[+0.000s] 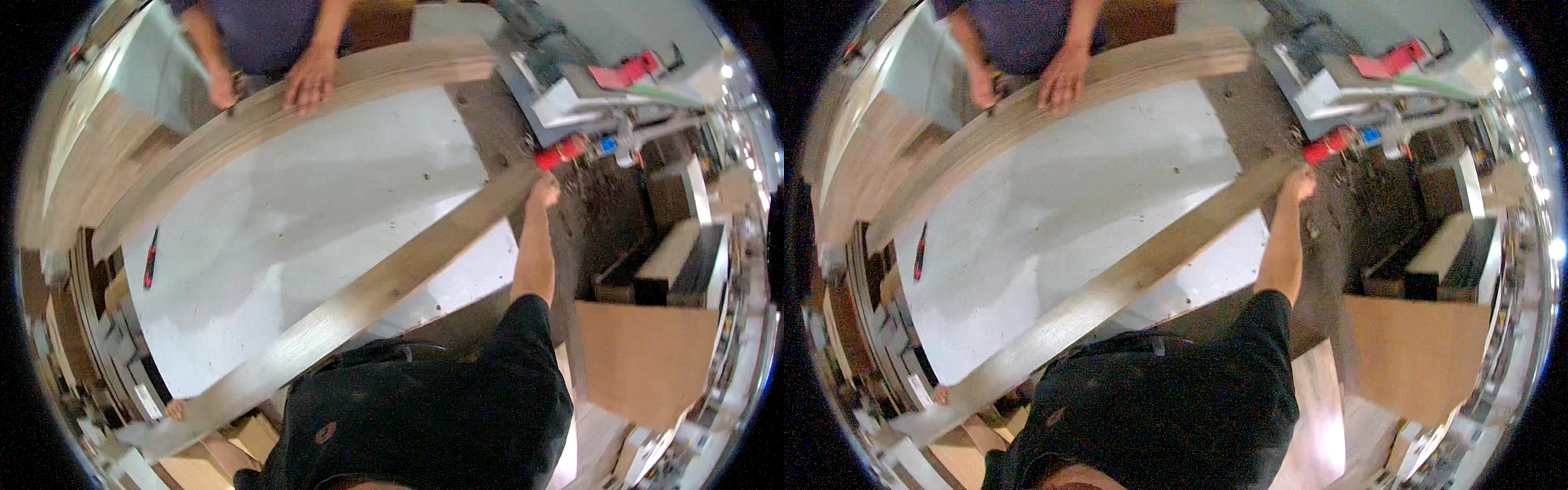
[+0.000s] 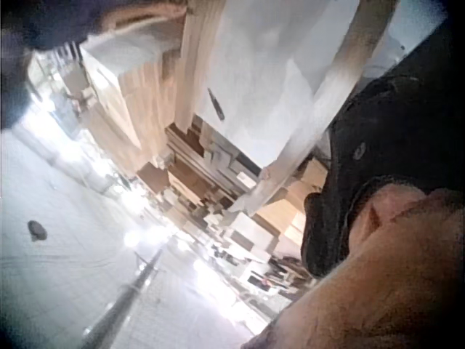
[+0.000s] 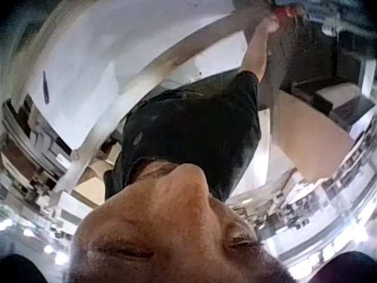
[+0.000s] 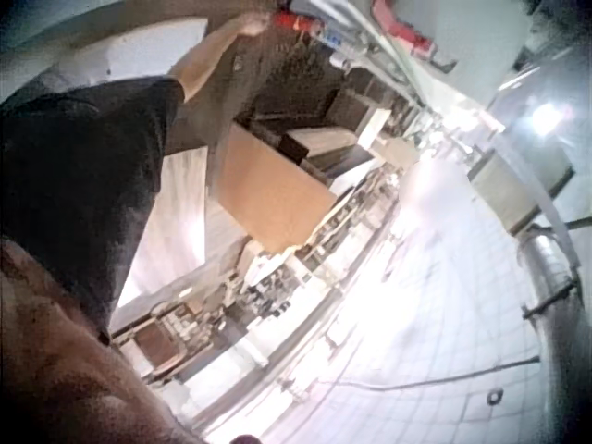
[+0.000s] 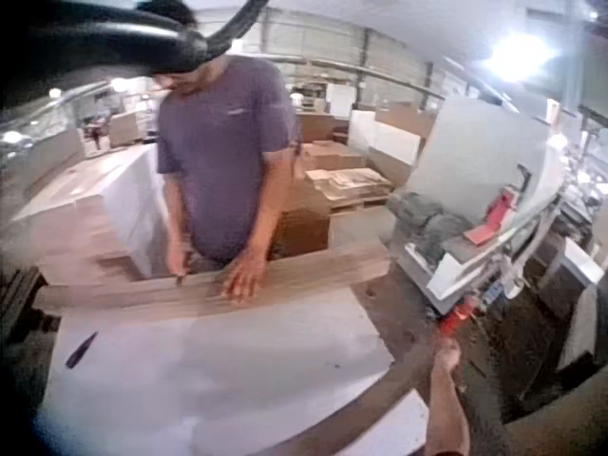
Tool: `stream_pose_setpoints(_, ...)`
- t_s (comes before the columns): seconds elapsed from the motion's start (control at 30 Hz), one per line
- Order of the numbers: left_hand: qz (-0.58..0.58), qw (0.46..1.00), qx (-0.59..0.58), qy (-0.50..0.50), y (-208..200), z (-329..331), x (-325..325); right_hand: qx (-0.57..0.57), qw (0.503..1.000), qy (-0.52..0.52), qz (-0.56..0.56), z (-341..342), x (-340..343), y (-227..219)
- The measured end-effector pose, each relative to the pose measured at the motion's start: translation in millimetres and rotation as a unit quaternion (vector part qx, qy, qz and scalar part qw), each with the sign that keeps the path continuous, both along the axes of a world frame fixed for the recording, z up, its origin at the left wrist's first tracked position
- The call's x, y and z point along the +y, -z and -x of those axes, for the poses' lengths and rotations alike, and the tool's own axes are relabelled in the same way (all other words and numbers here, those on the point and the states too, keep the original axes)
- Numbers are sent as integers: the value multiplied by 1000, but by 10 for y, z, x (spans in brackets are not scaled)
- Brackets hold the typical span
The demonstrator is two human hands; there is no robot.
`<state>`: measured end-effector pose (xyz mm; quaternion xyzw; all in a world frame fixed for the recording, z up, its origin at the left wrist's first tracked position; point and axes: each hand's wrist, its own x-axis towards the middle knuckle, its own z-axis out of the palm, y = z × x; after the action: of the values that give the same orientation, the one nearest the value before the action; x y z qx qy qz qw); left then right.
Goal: The person repeatedly picks up long wooden planks from a workbench, inspects them, and places them back down. They also use a utility knife to scrape the surface of a plank. The task involves handling the planks one at a time in a repetitive cycle.
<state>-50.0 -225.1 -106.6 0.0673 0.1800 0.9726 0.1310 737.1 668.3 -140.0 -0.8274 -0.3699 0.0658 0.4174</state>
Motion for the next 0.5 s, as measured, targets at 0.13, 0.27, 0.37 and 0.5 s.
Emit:
stream_pose_setpoints(0.13, -49, 993, 28, 101, -221, 5, -60, -194, 949, -211, -132, 923, -844, -418)
stream_pose_setpoints(0.27, -126, 988, -74, 53, -461, -498, 1170, -69, 754, -649, 73, 2414, -2406, -1160)
stream_pose_setpoints(0.37, -149, 981, 41, 114, -153, -216, 1230, -165, 470, -867, 22, 3671, -3845, -1584)
stream_pose_setpoints(0.5, -208, 958, -7, 196, -114, -338, 1703, -259, 431, -863, 45, 4678, -4680, -1682)
